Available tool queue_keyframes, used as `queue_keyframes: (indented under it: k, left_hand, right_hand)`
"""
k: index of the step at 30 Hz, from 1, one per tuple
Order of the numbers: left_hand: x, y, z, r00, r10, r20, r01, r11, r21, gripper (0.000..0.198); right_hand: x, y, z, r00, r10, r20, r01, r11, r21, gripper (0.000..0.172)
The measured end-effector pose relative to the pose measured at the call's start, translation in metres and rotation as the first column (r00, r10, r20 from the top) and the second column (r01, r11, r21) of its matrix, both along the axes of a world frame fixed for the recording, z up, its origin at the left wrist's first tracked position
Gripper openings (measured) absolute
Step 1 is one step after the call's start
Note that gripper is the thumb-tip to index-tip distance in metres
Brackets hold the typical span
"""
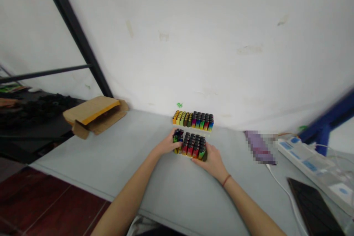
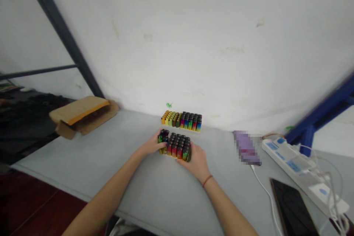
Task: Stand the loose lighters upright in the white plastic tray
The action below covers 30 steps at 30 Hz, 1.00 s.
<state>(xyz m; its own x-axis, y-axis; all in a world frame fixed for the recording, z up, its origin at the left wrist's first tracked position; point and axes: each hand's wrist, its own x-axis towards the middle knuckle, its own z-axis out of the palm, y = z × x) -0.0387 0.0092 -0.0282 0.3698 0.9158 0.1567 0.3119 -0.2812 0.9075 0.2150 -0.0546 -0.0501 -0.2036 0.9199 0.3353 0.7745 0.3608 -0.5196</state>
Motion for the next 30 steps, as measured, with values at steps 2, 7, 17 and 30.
queue_keyframes:
  k: [2,7,17,30]
  left_hand:
    - [0.0,0.0,-0.002,0.999,0.001,0.033,-0.001,1.0,-0.01,0.062]
    - [0.002,-0.004,-0.008,0.995,-0.073,0.061,0.077,0.995,-0.065,0.053]
    - [0.006,-0.011,-0.006,0.996,0.059,0.068,-0.056,0.998,-0.043,0.039]
    - [-0.026,0.02,0.023,0.864,0.492,0.107,-0.495,0.869,-0.005,0.035]
  right_hand:
    - [0.001,0.0,0.0,1.0,0.007,-0.011,-0.007,1.0,0.01,0.074]
    - [0.005,0.0,-0.006,1.0,0.018,-0.02,-0.017,0.999,0.04,0.076]
    - [0.008,-0.003,-0.009,1.0,-0.004,0.004,0.004,0.999,0.05,0.08]
    - [0.006,-0.006,0.001,1.0,0.003,0.03,-0.003,1.0,-0.015,0.081]
